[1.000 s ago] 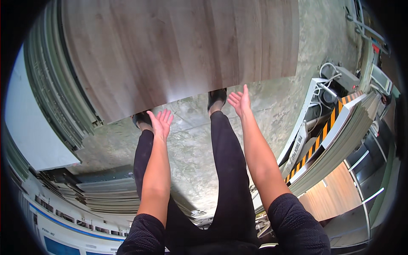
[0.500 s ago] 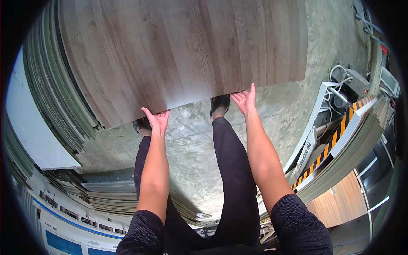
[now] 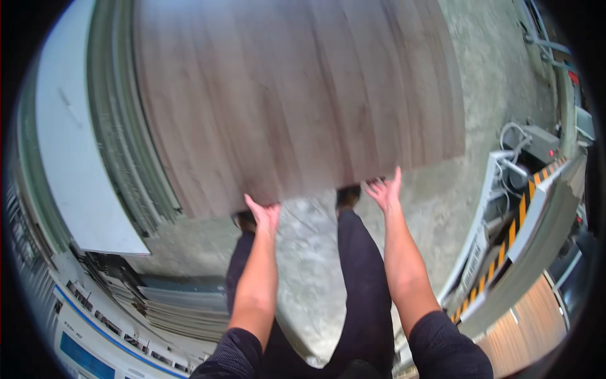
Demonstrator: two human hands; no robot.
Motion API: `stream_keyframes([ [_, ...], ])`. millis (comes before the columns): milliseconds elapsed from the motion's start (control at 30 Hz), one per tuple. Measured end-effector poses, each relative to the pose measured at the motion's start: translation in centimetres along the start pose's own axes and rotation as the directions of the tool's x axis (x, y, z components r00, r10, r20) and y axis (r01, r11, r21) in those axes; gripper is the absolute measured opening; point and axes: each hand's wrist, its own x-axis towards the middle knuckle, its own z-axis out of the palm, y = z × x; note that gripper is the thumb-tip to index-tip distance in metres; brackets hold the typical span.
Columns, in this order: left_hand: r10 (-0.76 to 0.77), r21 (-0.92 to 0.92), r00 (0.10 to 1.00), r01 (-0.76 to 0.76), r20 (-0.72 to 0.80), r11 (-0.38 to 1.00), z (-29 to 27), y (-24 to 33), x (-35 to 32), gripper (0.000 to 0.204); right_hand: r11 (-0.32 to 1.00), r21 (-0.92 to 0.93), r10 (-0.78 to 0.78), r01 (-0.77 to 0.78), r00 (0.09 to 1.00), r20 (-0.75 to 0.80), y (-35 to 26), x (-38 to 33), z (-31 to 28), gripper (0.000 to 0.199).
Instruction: The person carries large wooden panels together with an assistant and places them onto a machine surface by hand.
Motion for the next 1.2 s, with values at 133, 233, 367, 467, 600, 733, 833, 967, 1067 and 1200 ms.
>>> stream_keyframes([
  [133, -0.014, 0.043, 0.999, 0.016, -0.03, 0.999, 0.9, -1.3, -3.8, 0.083, 0.958, 0.27, -0.115, 0.1, 0.993, 0.041, -0.2, -2.0, 0.8, 0.119],
  [233, 0.009, 0.069, 0.997, -0.003, -0.082, 0.998, 1.7, -0.3, -5.9, 0.091, 0.938, 0.334, -0.136, 0.096, 0.986, 0.098, -0.7, -4.1, 2.4, 0.101],
  [367, 0.014, 0.075, 0.988, -0.003, -0.155, 0.997, 2.8, 0.0, -8.8, 0.093, 0.901, 0.432, 0.005, -0.022, 0.999, 0.042, -2.3, -7.6, 3.3, 0.078],
  [467, 0.018, 0.079, 0.99, -0.008, -0.136, 0.997, 3.6, -0.1, -10.6, 0.098, 0.936, 0.348, -0.105, 0.052, 0.985, 0.134, -3.2, -8.7, 4.1, 0.071],
  [600, -0.005, 0.094, 0.994, 0.015, -0.105, 0.995, 4.6, -1.1, -13.3, 0.106, 0.936, 0.336, -0.128, 0.106, 0.991, 0.044, -5.4, -9.5, 3.4, 0.068],
  [733, -0.067, 0.031, 0.992, 0.071, -0.106, 0.997, 5.4, -2.0, -16.6, 0.102, 0.948, 0.31, -0.097, 0.069, 0.992, 0.077, -7.7, -11.7, 2.2, 0.063],
  [833, -0.069, 0.009, 0.995, 0.07, -0.069, 0.998, 6.1, -2.6, -19.1, 0.107, 0.965, 0.259, -0.075, 0.052, 0.994, 0.08, -9.5, -13.6, 1.8, 0.059],
  [967, -0.13, -0.024, 0.989, 0.129, -0.073, 0.991, 6.6, -2.9, -21.9, 0.112, 0.981, 0.185, -0.075, 0.059, 0.994, 0.082, -11.4, -15.7, 0.4, 0.051],
  [1067, 0.066, -0.059, 0.989, -0.075, -0.136, 0.995, 7.4, -2.8, -23.3, 0.11, 0.984, 0.168, -0.064, 0.055, 0.997, 0.049, -12.0, -17.6, -0.6, 0.049],
  [1200, 0.101, -0.186, 0.99, -0.117, -0.095, 0.976, 4.8, 1.1, -23.0, 0.11, 0.985, 0.171, -0.021, 0.014, 0.999, 0.035, -10.4, -20.0, 0.0, 0.052],
])
